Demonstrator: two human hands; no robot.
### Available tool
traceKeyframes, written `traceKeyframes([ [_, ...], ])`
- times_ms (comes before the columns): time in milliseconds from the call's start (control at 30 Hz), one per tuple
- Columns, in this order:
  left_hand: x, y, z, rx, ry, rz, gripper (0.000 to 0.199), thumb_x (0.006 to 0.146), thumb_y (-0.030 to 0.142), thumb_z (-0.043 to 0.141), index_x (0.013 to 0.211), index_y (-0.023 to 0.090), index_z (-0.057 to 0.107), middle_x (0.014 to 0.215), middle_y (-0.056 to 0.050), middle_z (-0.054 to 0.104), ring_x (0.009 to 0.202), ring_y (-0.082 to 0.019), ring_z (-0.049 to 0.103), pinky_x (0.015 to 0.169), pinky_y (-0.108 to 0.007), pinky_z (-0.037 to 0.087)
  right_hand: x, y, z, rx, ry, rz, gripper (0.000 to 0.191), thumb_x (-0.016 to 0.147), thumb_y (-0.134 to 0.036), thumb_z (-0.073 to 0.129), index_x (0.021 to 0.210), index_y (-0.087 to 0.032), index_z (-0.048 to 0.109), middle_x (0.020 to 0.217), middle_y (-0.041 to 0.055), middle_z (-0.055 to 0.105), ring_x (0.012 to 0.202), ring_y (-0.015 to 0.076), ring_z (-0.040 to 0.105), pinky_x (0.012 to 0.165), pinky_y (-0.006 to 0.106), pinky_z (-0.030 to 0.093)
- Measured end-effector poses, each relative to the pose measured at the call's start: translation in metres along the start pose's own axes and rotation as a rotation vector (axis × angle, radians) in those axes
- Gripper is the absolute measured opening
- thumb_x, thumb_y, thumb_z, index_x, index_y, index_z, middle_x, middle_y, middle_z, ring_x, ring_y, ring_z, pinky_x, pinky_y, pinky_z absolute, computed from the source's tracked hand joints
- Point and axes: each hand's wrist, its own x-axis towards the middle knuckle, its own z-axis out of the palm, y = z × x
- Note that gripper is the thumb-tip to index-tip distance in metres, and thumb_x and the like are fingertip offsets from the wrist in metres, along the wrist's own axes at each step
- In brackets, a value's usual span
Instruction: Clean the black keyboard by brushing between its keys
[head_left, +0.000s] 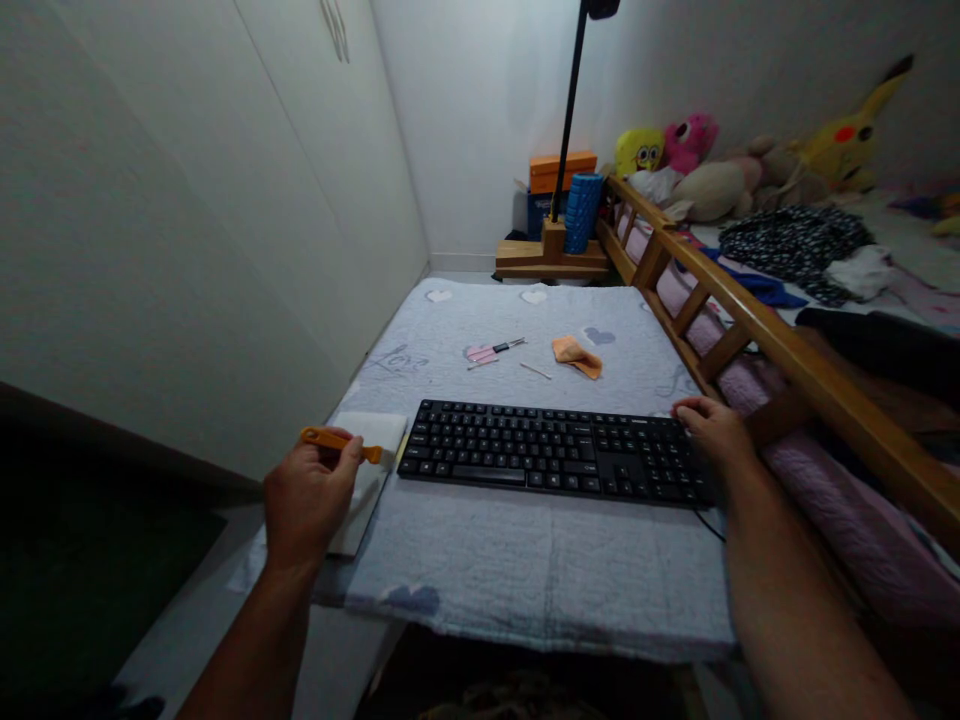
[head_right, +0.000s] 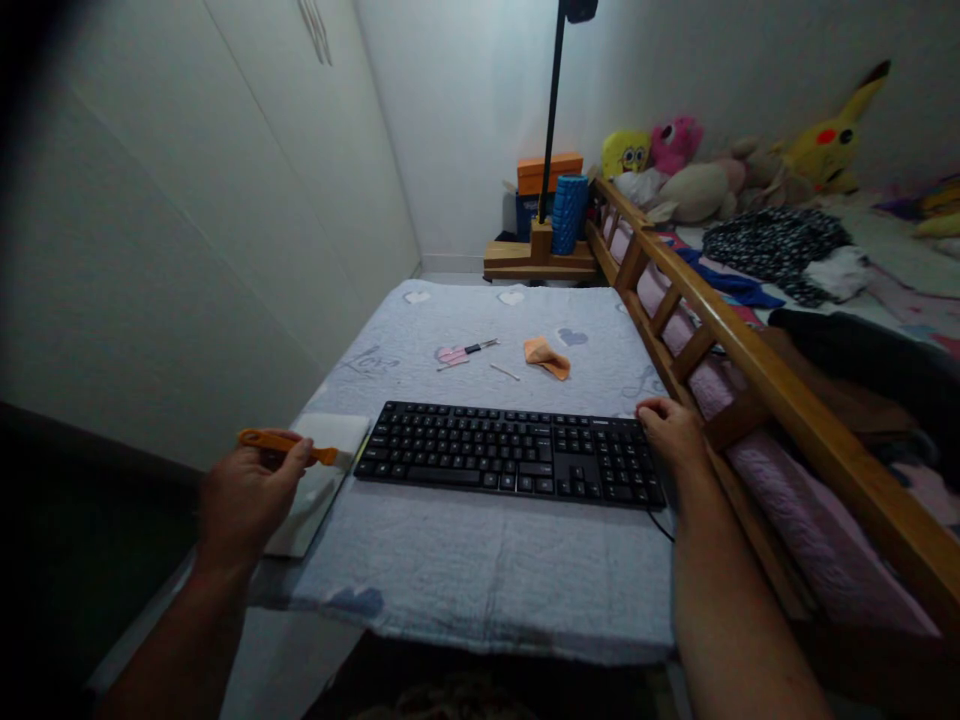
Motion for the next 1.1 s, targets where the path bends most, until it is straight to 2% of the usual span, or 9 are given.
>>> traceKeyframes([
  [300, -0.01, 0.014, -0.014, -0.131, -0.017, 0.085, 0.033, 0.08, 0.056, 0.064, 0.085, 0.024, 0.07, 0.077, -0.003, 0.073, 0.077, -0.026, 0.07, 0.074, -0.035, 0.052, 0.015, -0.013, -0.018, -0.054, -0.29, 0.059, 0.023, 0.065, -0.037, 0.066, 0.076, -0.018, 0.073, 0.073, 0.0059, 0.072, 0.069, 0.023, 0.064, 0.065, 0.034, 0.048],
  [367, -0.015, 0.019, -0.013, -0.175, -0.032, 0.145, 0.03, 0.082, 0.054, 0.064, 0.086, 0.024, 0.069, 0.08, -0.003, 0.072, 0.077, -0.024, 0.068, 0.075, -0.034, 0.052, 0.015, -0.024, -0.022, -0.11, -0.311, 0.038, 0.017, 0.066, -0.032, 0.065, 0.073, -0.018, 0.072, 0.072, 0.0064, 0.072, 0.069, 0.0234, 0.065, 0.065, 0.034, 0.049],
  [433, -0.02, 0.025, -0.011, -0.221, -0.051, 0.215, 0.029, 0.086, 0.053, 0.063, 0.087, 0.024, 0.067, 0.085, -0.003, 0.071, 0.079, -0.023, 0.068, 0.078, -0.033, 0.053, 0.007, -0.041, -0.023, -0.171, -0.241, -0.058, 0.009, 0.066, -0.026, 0.065, 0.07, -0.02, 0.07, 0.073, 0.0068, 0.073, 0.072, 0.0241, 0.067, 0.069, 0.035, 0.05],
  [500, -0.027, 0.032, -0.008, -0.268, -0.087, 0.263, 0.029, 0.09, 0.051, 0.06, 0.088, 0.023, 0.067, 0.085, -0.003, 0.07, 0.081, -0.022, 0.067, 0.079, -0.032, 0.052, -0.013, -0.064, -0.019, -0.197, -0.19, -0.168, 0.012, 0.071, -0.026, 0.065, 0.078, -0.021, 0.073, 0.077, 0.0071, 0.076, 0.076, 0.0249, 0.069, 0.073, 0.036, 0.051],
  [567, -0.035, 0.042, -0.004, -0.309, -0.115, 0.296, 0.028, 0.093, 0.049, 0.058, 0.088, 0.022, 0.066, 0.084, -0.003, 0.068, 0.081, -0.021, 0.066, 0.078, -0.032, 0.052, -0.046, -0.093, -0.009, -0.158, -0.213, -0.287, 0.016, 0.079, -0.029, 0.063, 0.088, -0.023, 0.075, 0.087, 0.0068, 0.078, 0.082, 0.0248, 0.071, 0.078, 0.036, 0.052],
  [700, -0.056, 0.064, 0.01, -0.366, -0.216, 0.377, 0.022, 0.093, 0.042, 0.059, 0.092, 0.023, 0.069, 0.087, -0.003, 0.07, 0.082, -0.02, 0.068, 0.076, -0.031, 0.052, -0.129, -0.151, 0.029, -0.01, -0.51, -0.543, 0.022, 0.087, -0.021, 0.058, 0.099, -0.023, 0.076, 0.093, 0.0053, 0.078, 0.082, 0.0217, 0.071, 0.079, 0.035, 0.054],
  [833, -0.078, 0.081, 0.026, -0.413, -0.279, 0.415, 0.016, 0.09, 0.036, 0.063, 0.098, 0.024, 0.071, 0.089, -0.004, 0.074, 0.08, -0.021, 0.07, 0.073, -0.031, 0.055, -0.188, -0.18, 0.069, 0.131, -0.616, -0.628, 0.035, 0.086, -0.013, 0.06, 0.118, -0.023, 0.07, 0.095, 0.0049, 0.076, 0.082, 0.0201, 0.069, 0.077, 0.033, 0.055],
  [967, -0.089, 0.09, 0.034, -0.426, -0.302, 0.503, 0.013, 0.092, 0.032, 0.06, 0.087, 0.025, 0.069, 0.08, -0.003, 0.072, 0.075, -0.019, 0.069, 0.07, -0.03, 0.053, -0.202, -0.18, 0.091, 0.206, -0.557, -0.625, 0.029, 0.084, -0.007, 0.056, 0.103, -0.024, 0.07, 0.096, 0.0052, 0.076, 0.087, 0.0216, 0.07, 0.078, 0.033, 0.054],
  [1100, -0.085, 0.09, 0.035, -0.491, -0.388, 0.624, 0.01, 0.088, 0.034, 0.066, 0.091, 0.024, 0.069, 0.086, -0.004, 0.074, 0.081, -0.02, 0.07, 0.074, -0.031, 0.054, -0.192, -0.175, 0.09, 0.194, -0.459, -0.625, 0.016, 0.086, -0.013, 0.057, 0.09, -0.024, 0.067, 0.086, 0.0045, 0.072, 0.079, 0.0218, 0.068, 0.071, 0.032, 0.052],
])
